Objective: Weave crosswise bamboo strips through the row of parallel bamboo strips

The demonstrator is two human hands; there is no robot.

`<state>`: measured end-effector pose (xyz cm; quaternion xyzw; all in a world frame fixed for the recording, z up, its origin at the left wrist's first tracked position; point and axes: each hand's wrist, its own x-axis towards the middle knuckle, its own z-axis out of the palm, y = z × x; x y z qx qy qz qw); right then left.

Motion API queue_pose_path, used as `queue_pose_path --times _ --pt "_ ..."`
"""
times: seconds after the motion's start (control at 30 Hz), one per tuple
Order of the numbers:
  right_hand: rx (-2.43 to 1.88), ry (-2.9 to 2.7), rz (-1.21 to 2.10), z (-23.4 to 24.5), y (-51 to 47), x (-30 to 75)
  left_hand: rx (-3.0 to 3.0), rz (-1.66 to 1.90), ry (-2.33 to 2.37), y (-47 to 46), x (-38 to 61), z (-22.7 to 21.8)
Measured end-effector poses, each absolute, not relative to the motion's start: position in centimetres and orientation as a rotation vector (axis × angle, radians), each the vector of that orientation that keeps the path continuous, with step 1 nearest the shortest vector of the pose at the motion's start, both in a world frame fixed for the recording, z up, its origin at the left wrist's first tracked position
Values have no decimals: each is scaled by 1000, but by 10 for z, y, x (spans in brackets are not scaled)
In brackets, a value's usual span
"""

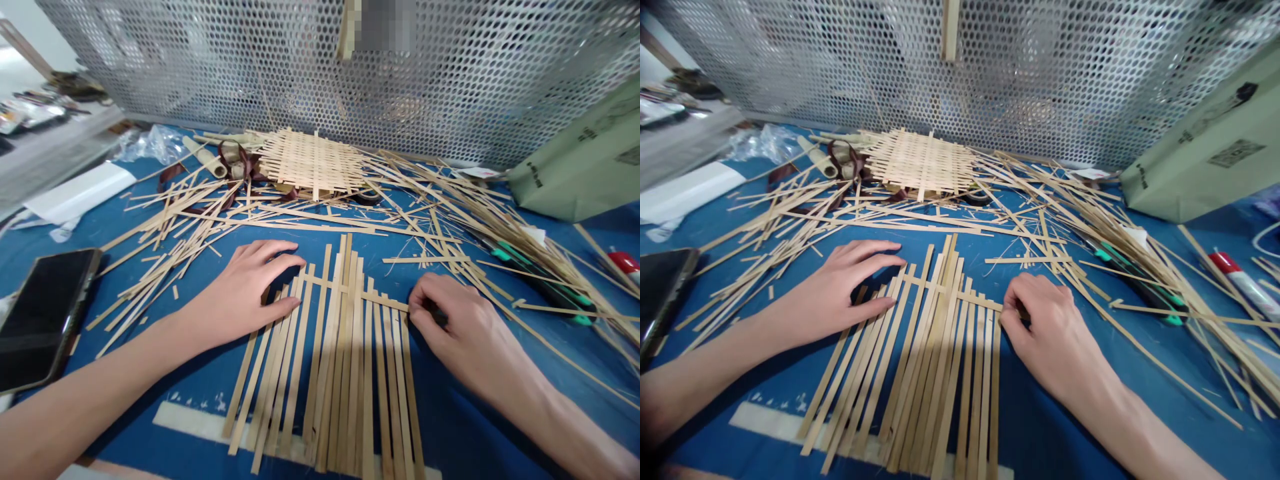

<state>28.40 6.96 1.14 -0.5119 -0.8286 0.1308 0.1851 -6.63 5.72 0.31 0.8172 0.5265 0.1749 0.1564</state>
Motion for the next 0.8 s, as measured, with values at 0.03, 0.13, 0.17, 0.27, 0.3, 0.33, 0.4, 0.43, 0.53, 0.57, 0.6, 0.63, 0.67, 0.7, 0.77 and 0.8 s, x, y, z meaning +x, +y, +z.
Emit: queue_pose_path --times 0.03,0.13,0.17,0.27,0.3,0.33,0.4,0.43,0.53,0.57,0.6,0.63,0.67,0.7,0.77,0.8 --pt "-1439 -2338 358 12 70 284 2338 502 1512 57 -66 3" --pt "-1415 -2351 324 12 70 285 2338 477 1513 58 -67 4" --pt "-1409 -2355 313 13 71 285 2339 464 1509 58 -67 5" --pt "-1397 -2358 275 12 71 285 2341 428 1503 58 -67 7" --pt "-1393 -2357 265 12 71 285 2342 420 1504 57 -67 7" --pt "-1390 -2356 259 11 71 285 2345 412 1507 57 -67 8" --pt "-1388 -2351 255 11 71 285 2360 401 1508 56 -66 8" --pt "-1387 -2349 258 11 71 285 2371 399 1507 56 -66 8" --pt "-1391 -2343 281 12 71 285 2393 407 1500 56 -66 8" --pt "-1397 -2345 294 13 71 285 2393 412 1496 56 -66 8" --pt "-1406 -2349 308 13 71 285 2389 416 1493 56 -66 8" --pt "-1414 -2353 319 14 71 285 2383 420 1492 56 -66 7" --pt "-1421 -2357 328 15 71 285 2375 426 1493 57 -66 7" --pt "-1424 -2357 331 15 71 285 2366 432 1495 57 -66 7" --pt "-1422 -2352 327 16 71 285 2349 442 1501 58 -67 5" --pt "-1419 -2348 322 15 71 285 2343 445 1501 58 -67 5"
